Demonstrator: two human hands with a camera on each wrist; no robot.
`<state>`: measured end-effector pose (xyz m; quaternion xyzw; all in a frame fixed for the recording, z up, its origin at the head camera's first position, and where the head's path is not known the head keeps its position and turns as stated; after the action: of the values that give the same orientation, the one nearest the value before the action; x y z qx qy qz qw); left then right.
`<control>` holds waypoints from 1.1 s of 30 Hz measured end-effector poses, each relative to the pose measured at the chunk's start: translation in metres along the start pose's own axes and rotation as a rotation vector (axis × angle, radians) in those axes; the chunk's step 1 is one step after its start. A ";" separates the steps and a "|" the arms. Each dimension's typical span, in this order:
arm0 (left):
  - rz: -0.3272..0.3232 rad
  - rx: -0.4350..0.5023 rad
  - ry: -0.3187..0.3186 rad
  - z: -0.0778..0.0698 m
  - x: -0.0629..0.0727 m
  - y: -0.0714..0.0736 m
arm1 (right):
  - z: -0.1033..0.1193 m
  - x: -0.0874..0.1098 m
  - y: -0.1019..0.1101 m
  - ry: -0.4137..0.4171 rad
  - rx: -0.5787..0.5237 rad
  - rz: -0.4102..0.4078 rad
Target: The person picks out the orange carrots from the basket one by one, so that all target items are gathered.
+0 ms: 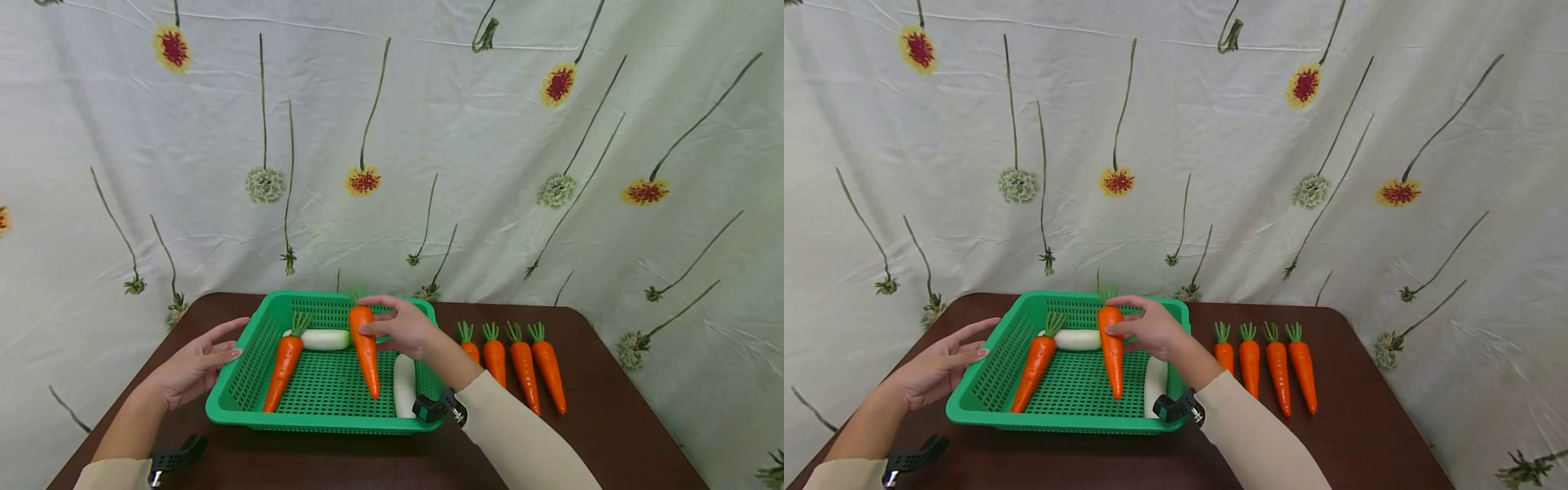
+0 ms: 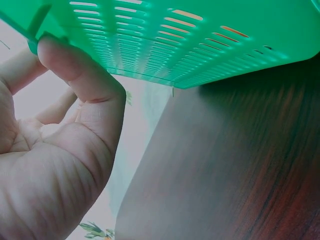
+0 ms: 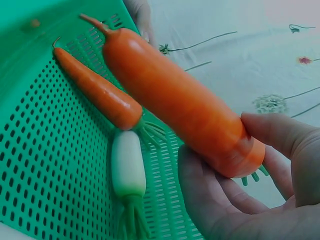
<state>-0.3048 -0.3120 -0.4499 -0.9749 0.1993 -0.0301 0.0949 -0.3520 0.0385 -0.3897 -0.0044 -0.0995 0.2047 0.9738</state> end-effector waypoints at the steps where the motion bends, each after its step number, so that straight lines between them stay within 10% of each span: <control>1: -0.001 0.000 0.002 0.000 0.000 0.000 | 0.000 0.002 0.002 0.006 -0.007 0.002; 33: -0.042 -0.029 0.008 0.002 -0.001 0.002 | -0.011 0.076 0.097 0.226 -0.051 -0.170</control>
<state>-0.3067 -0.3133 -0.4528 -0.9800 0.1795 -0.0331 0.0794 -0.3200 0.1584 -0.3910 -0.0438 0.0054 0.1172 0.9921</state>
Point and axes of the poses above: each hand's wrist, its own x-axis away from the middle knuckle, its own y-axis out of the back of the hand, z = x × y, the point moved 5 cm from there along -x, towards the middle knuckle, and after that the axes turned 8 degrees about -z, right-handed, at the moved point
